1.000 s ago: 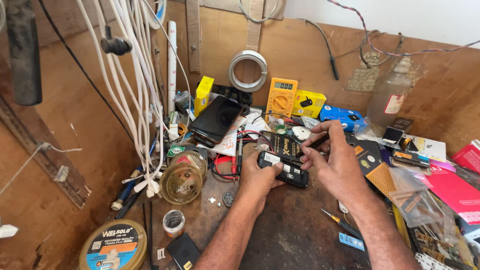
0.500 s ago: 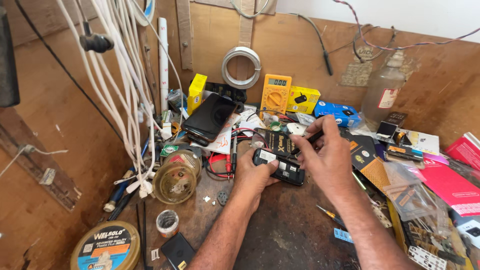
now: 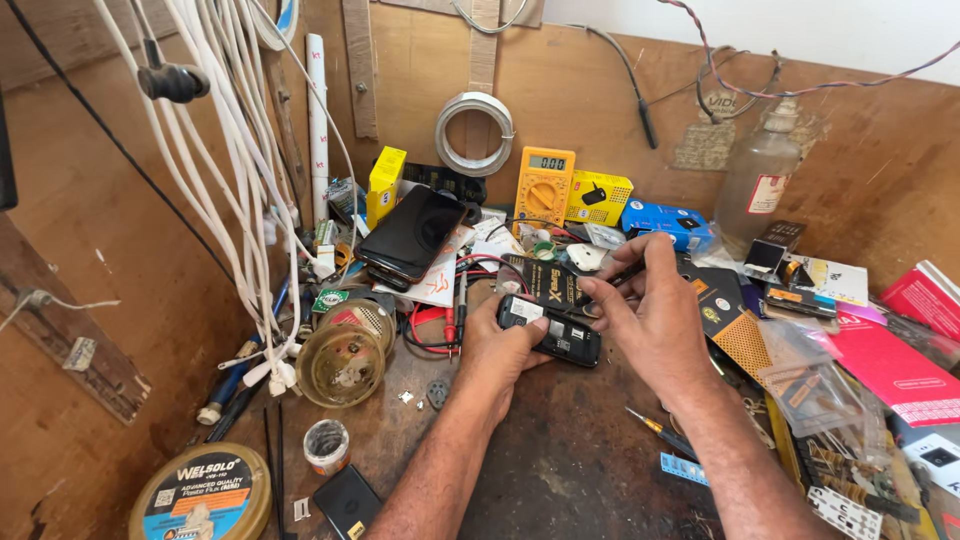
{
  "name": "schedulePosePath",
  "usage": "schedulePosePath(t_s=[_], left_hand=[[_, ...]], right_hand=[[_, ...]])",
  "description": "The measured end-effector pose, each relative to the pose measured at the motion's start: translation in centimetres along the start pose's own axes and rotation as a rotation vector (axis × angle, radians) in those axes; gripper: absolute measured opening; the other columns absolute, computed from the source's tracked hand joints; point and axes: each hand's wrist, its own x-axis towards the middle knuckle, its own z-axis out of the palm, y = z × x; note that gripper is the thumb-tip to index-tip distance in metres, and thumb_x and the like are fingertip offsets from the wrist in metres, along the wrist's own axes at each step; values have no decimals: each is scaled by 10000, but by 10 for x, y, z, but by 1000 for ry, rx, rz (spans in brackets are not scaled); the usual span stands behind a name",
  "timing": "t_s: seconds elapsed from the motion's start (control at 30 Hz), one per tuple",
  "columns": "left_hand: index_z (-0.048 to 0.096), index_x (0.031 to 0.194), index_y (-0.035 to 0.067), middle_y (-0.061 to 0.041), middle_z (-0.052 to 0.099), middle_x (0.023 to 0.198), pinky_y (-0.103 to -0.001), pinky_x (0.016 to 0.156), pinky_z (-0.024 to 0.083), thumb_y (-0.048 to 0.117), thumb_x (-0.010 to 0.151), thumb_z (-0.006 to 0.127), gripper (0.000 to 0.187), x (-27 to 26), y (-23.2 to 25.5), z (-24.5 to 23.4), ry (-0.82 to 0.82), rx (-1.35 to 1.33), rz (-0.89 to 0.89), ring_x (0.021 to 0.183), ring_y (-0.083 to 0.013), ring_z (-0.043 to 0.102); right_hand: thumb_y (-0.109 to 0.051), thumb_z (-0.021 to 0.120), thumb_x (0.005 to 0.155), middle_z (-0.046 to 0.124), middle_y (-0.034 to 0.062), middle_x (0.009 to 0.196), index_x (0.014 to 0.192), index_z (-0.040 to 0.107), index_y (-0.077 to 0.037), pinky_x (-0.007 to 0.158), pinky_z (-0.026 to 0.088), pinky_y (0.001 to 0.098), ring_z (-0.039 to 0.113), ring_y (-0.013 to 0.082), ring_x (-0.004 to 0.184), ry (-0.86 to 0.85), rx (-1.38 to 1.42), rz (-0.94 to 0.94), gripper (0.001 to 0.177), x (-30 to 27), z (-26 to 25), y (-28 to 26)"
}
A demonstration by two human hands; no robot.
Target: The person uses a small screwdriver to unscrew and remove the back cover of a black mobile phone. They then use the screwdriver to pry and remove the internal battery from the phone chassis. The person continues to manipulate the battery and phone components on a cluttered workbench.
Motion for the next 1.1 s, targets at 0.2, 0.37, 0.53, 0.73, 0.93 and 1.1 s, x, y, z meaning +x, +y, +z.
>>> schedulePosePath(t_s=[0.2, 0.37, 0.53, 0.73, 0.93, 1.1], left_hand=[[624, 1218, 1, -102, 717, 1067, -389, 728, 653, -37, 852, 654, 369, -1, -1, 1, -11, 3, -3, 903, -218, 737], [620, 1207, 2, -101, 717, 1069, -394, 740, 656, -35, 858, 650, 352, -2, 1, 0, -15, 1, -4, 912, -219, 737], [622, 1221, -10, -111, 715, 1068, -403, 738, 653, -29, 857, 655, 366, -3, 2, 0, -6, 30, -14, 911, -230, 733], [612, 1223, 9, -103, 716, 1082, -396, 751, 665, -29, 857, 651, 371, -3, 3, 2, 4, 1, -11, 932, -228, 745], [620, 1226, -1, -121, 719, 1089, -396, 740, 655, -27, 861, 656, 368, -3, 2, 0, -3, 28, -14, 927, -236, 739], [614, 1229, 6, -110, 714, 1089, -389, 749, 660, -34, 861, 649, 372, -4, 3, 1, -5, 4, -11, 926, -225, 744]], right_hand=[[-51, 685, 921, 656, 86, 849, 1107, 470, -23, 478, 575, 272, 680, 120, 614, -30, 78, -57, 286, 1, -1, 2], [-85, 755, 946, 681, 201, 790, 1133, 490, -8, 479, 508, 338, 667, 220, 588, 33, -147, 102, 334, -2, -1, -1], [-45, 651, 927, 668, 38, 895, 1145, 466, -31, 515, 628, 231, 692, 73, 696, -53, 127, -189, 286, 1, -3, 7], [-69, 738, 944, 682, 154, 777, 1128, 493, -37, 490, 534, 327, 677, 191, 602, 8, -69, 131, 309, -4, -1, -4], [-30, 660, 924, 659, 25, 900, 1125, 474, -40, 503, 617, 228, 694, 71, 695, -37, 137, -141, 275, 0, 1, 7], [-67, 737, 942, 671, 143, 785, 1101, 480, -34, 473, 531, 308, 670, 173, 611, 17, -31, 90, 303, -2, 2, 1]])
